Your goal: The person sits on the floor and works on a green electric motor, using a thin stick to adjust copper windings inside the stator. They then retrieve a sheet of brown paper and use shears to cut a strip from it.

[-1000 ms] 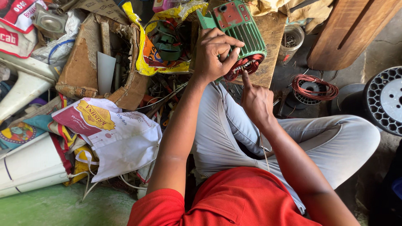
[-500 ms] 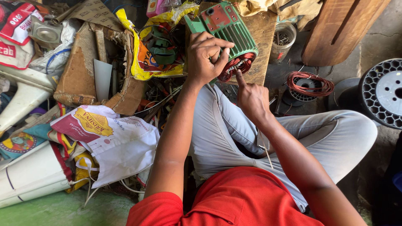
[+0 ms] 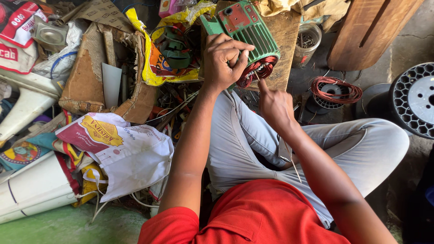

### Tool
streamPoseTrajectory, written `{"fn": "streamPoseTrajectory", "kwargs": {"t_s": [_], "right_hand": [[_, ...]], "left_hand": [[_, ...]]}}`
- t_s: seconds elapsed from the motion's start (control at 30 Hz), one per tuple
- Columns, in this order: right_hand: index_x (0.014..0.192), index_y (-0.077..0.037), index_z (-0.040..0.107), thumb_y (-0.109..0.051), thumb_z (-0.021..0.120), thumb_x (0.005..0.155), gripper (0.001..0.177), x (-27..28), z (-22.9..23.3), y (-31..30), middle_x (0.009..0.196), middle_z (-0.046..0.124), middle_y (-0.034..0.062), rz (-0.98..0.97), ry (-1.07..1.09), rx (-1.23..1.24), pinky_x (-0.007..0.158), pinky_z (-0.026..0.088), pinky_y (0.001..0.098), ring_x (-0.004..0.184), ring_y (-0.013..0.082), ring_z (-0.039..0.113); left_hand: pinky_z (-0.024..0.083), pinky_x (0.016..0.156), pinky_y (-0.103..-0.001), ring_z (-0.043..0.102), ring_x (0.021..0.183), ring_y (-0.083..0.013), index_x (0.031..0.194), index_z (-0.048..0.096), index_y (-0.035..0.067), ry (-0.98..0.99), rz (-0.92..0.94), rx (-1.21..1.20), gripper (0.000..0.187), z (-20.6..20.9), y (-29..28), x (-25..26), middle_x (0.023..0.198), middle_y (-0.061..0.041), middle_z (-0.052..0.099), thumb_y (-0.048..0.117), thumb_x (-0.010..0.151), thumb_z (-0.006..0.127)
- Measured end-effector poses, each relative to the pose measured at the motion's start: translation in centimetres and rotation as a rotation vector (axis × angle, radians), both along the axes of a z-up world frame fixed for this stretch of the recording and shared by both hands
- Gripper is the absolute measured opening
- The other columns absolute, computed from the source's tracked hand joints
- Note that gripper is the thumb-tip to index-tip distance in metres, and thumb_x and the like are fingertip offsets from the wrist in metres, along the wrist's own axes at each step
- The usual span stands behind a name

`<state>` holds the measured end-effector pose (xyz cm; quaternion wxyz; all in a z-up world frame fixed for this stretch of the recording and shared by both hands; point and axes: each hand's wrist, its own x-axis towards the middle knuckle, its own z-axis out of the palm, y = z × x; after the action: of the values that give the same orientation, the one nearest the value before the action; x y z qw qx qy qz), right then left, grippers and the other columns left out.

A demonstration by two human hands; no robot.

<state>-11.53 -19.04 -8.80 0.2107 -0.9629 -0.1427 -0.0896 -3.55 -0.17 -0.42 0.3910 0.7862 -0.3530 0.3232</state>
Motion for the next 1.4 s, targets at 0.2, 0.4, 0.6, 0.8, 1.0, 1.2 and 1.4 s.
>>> {"fn": "streamPoseTrajectory", "kwargs": {"t_s": [0.2, 0.4, 0.6, 0.8, 1.0, 1.2, 1.4], "right_hand": [[0.140, -0.005, 0.059, -0.012, 0.057, 0.098, 0.043, -2.9, 0.7, -1.2, 0.054, 0.060, 0.0173, -0.022, -0.017, 0.015, 0.043, 0.045, 0.0485, 0.040, 0.0344, 0.059], [0.140, -0.010, 0.066, -0.007, 0.058, 0.093, 0.048, -3.0, 0.0, -4.0, 0.090, 0.075, 0.0171, -0.054, -0.245, 0.085, 0.054, 0.051, 0.0434, 0.062, 0.0321, 0.068], [0.137, -0.006, 0.070, -0.007, 0.063, 0.104, 0.033, -4.4, 0.2, -8.3, 0.089, 0.069, 0.0207, -0.180, -0.142, 0.292, 0.072, 0.055, 0.0420, 0.078, 0.0357, 0.070], [0.145, -0.002, 0.063, -0.001, 0.054, 0.108, 0.038, -6.1, -0.4, -10.4, 0.087, 0.069, 0.0186, -0.225, -0.170, 0.325, 0.072, 0.055, 0.0377, 0.075, 0.0281, 0.071], [0.146, -0.003, 0.059, -0.003, 0.055, 0.104, 0.042, -9.1, -3.0, -10.7, 0.083, 0.070, 0.0155, -0.208, 0.035, 0.445, 0.066, 0.054, 0.0328, 0.070, 0.0187, 0.070], [0.146, -0.008, 0.059, -0.007, 0.057, 0.103, 0.043, -10.4, -3.1, -9.4, 0.084, 0.072, 0.0140, -0.242, 0.226, 0.505, 0.063, 0.053, 0.0298, 0.070, 0.0124, 0.071], [0.145, -0.009, 0.059, -0.007, 0.057, 0.101, 0.044, -11.0, -2.6, -8.7, 0.086, 0.070, 0.0075, -0.195, 0.275, 0.600, 0.059, 0.051, 0.0258, 0.069, 0.0062, 0.065]], "left_hand": [[0.040, 0.084, -0.035, 0.057, 0.072, -0.0137, 0.052, 0.048, 0.013, -0.032, 0.117, 0.009, 0.048, -1.5, -0.8, 0.7, 0.096, 0.006, 0.080, 0.009, 0.092, 0.073], [0.040, 0.095, -0.039, 0.059, 0.087, -0.0147, 0.078, 0.072, 0.014, -0.101, 0.456, -0.097, 0.018, -2.8, -6.1, -0.6, 0.098, 0.007, 0.074, 0.021, 0.095, 0.071], [0.032, 0.098, -0.051, 0.052, 0.126, -0.0269, 0.092, 0.069, 0.023, 0.021, 0.701, -0.078, 0.028, -1.5, -14.7, -1.2, 0.125, 0.005, 0.065, 0.046, 0.081, 0.080], [0.040, 0.109, -0.042, 0.050, 0.138, -0.0223, 0.113, 0.066, 0.022, 0.139, 0.078, -0.180, 0.038, 0.5, -13.8, -3.7, 0.141, -0.002, 0.057, 0.043, 0.086, 0.081], [0.050, 0.109, -0.032, 0.068, 0.123, -0.0148, 0.125, 0.068, 0.023, 0.157, -0.101, -0.495, 0.025, -1.2, -1.0, -3.2, 0.138, 0.005, 0.069, 0.034, 0.104, 0.075], [0.032, 0.128, -0.053, 0.043, 0.147, -0.0332, 0.140, 0.067, 0.016, 0.293, -0.031, -0.153, 0.052, -3.8, 5.0, 3.6, 0.155, -0.015, 0.053, 0.045, 0.097, 0.072], [0.044, 0.127, -0.049, 0.049, 0.150, -0.0287, 0.142, 0.069, 0.021, 0.420, 0.105, -0.207, 0.070, -8.2, 3.2, 2.8, 0.158, -0.010, 0.051, 0.065, 0.087, 0.070]]}}
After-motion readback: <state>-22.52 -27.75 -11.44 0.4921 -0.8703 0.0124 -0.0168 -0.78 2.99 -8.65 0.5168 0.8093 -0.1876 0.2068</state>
